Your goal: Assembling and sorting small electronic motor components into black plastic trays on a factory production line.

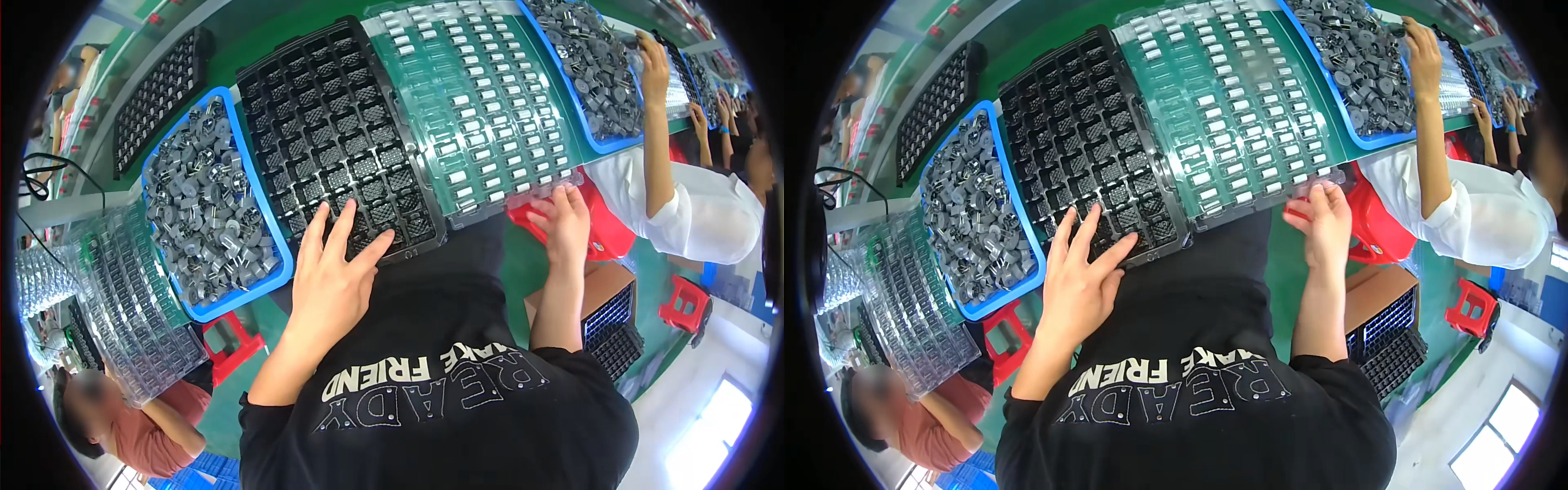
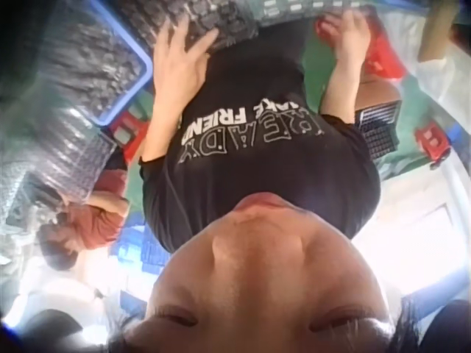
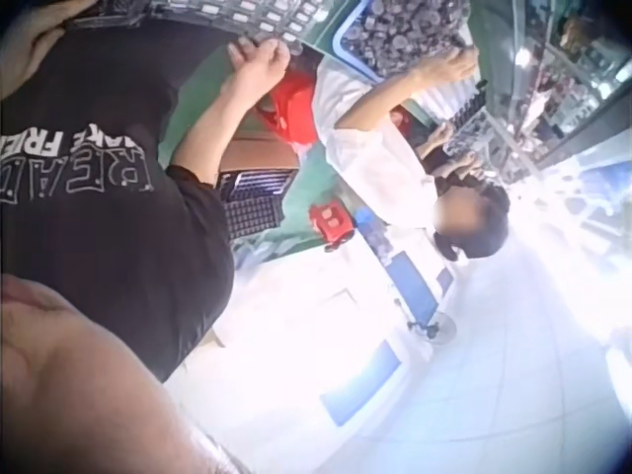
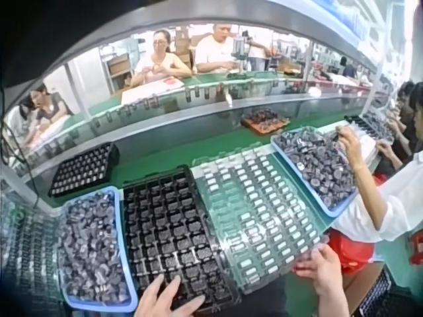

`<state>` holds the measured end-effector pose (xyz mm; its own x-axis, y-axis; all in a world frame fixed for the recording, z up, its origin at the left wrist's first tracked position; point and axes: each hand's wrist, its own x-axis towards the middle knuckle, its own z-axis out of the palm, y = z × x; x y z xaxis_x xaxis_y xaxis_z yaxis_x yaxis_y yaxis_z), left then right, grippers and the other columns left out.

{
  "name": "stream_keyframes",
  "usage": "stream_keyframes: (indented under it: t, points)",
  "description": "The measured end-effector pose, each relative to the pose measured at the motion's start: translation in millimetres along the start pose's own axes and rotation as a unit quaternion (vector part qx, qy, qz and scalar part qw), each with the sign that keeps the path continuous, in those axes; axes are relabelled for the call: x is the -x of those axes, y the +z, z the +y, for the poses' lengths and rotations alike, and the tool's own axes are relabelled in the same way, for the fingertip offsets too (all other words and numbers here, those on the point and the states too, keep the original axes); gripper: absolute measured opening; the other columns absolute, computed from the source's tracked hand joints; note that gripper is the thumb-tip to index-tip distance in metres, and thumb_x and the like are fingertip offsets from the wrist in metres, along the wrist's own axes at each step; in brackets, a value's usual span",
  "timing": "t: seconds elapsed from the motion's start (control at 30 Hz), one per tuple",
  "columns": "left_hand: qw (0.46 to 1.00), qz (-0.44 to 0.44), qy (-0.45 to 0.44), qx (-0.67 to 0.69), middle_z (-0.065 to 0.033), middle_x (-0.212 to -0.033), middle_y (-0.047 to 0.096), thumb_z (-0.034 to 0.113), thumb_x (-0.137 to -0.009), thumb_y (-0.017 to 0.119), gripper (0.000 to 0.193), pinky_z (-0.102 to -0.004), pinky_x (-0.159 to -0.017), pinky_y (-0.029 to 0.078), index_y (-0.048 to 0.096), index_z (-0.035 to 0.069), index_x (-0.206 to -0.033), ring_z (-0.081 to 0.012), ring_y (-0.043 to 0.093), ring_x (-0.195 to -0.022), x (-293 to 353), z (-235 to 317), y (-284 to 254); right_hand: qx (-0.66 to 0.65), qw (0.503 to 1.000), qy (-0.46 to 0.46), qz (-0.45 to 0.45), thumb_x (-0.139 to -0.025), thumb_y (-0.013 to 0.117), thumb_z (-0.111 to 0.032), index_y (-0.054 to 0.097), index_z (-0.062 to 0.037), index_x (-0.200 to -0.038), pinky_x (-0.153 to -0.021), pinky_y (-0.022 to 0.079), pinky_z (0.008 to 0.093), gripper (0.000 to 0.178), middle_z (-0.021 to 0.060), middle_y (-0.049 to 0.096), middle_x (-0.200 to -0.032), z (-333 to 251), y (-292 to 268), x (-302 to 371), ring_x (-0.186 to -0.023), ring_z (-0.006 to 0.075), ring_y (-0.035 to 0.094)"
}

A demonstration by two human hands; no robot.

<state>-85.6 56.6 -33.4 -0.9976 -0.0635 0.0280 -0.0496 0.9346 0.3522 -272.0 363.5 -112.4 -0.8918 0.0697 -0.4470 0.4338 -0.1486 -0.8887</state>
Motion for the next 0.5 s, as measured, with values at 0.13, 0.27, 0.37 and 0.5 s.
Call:
stream_keyframes:
  t: [0.13,0.27,0.37,0.5]
  points:
    - [0.992,0.056,-0.044,0.108,-0.0174,-0.143,0.058,0.008,-0.076,0.081,0.05,-0.0486,-0.112,0.042,0.073,0.015,-0.124,-0.0408,0.052,-0.134,13,-11,-28,0.442,0.886,-0.138,0.027,-0.097,0.073,-0.024,0.064,-0.0032,-0.087,-0.059,0.047,0.0267,0.025,0.0,0.062,-0.07,-15,-23,-4,-0.063,0.0105,0.058]
    - [0.964,0.205,-0.162,0.057,-0.0108,-0.108,0.071,0.009,-0.079,0.079,0.032,-0.0396,-0.091,0.051,0.074,0.007,-0.111,-0.03,0.066,-0.101,12,-70,-46,0.42,0.86,-0.281,-0.072,-0.09,0.078,-0.019,0.063,-0.0014,-0.086,-0.06,0.046,0.0288,0.023,0.0026,0.062,-0.07,-42,66,44,-0.063,0.0109,0.056]
    - [0.953,0.218,-0.211,-0.006,-0.0106,-0.102,0.071,0.01,-0.079,0.08,0.033,-0.0387,-0.089,0.051,0.073,0.008,-0.111,-0.0296,0.065,-0.096,10,-93,-65,0.517,0.736,-0.42,-0.119,-0.082,0.082,-0.017,0.063,-0.0015,-0.088,-0.063,0.048,0.0354,0.026,0.0079,0.063,-0.077,-35,109,43,-0.067,0.0195,0.059]
    - [0.967,0.185,-0.163,-0.072,-0.0111,-0.102,0.07,0.017,-0.076,0.082,0.039,-0.044,-0.088,0.05,0.072,0.009,-0.112,-0.0332,0.064,-0.098,0,-97,-78,0.572,0.721,-0.368,-0.134,-0.08,0.083,-0.021,0.062,-0.0014,-0.084,-0.061,0.047,0.0368,0.029,0.0082,0.062,-0.072,-43,133,37,-0.062,0.0212,0.056]
